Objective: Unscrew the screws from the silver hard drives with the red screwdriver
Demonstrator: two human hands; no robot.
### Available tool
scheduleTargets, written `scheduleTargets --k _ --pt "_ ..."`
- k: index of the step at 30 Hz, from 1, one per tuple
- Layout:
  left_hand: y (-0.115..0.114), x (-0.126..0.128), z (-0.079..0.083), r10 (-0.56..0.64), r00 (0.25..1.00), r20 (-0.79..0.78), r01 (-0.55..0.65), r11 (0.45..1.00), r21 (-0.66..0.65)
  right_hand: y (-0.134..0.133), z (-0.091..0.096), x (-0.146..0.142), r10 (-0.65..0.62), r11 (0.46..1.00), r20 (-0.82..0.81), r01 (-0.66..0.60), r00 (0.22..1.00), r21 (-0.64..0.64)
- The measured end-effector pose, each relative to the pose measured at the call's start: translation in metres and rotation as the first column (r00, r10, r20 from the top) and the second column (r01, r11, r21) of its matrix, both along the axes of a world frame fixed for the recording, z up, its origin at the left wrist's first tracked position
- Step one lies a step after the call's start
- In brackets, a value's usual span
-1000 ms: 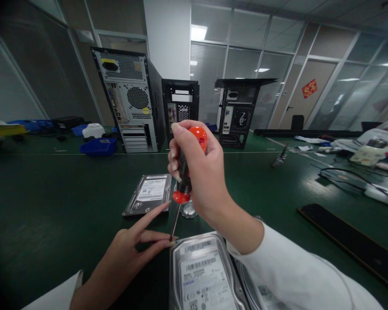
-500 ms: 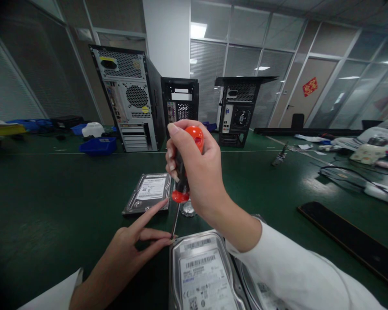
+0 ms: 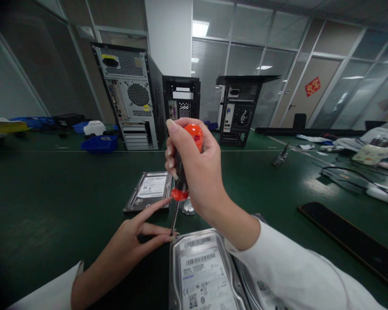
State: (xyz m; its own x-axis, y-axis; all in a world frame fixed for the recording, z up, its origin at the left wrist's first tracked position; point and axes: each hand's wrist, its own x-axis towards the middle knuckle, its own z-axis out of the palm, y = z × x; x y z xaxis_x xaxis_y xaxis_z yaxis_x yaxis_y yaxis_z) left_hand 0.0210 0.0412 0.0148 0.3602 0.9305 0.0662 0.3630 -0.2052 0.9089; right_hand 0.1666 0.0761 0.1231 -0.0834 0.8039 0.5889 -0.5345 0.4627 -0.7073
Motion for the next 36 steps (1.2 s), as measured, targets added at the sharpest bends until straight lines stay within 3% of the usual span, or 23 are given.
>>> scheduleTargets --k 7,11,17,22,29,36 --pt "0.000 0.001 0.001 0.005 1.000 0.015 -0.006 1.000 0.026 -0.001 0.000 -0.001 -0.007 1.000 0.013 0.007 1.000 -0.013" --pt "0.003 -0.002 0.000 -0.033 0.998 0.062 0.036 0.998 -0.043 0.000 0.000 0.000 -0.008 1.000 0.018 0.008 1.000 0.005" --pt "0.008 -0.008 -0.002 -0.104 0.958 0.267 0.149 0.977 -0.155 -0.001 0.001 0.000 0.016 1.000 0.020 -0.016 1.000 0.002" --pt "0.009 -0.007 -0.001 -0.087 0.963 0.254 0.132 0.977 -0.167 -0.003 0.002 0.000 0.038 0.999 0.068 -0.040 0.997 0.026" --pt "0.006 -0.006 0.001 -0.074 0.991 0.114 0.081 0.995 -0.053 -0.006 0.002 0.001 0.103 0.991 0.159 -0.114 0.982 0.062" --pt "0.005 0.002 -0.005 -0.009 0.999 0.042 0.002 0.985 0.174 -0.008 -0.001 0.001 0.066 0.979 0.277 -0.116 0.959 0.169"
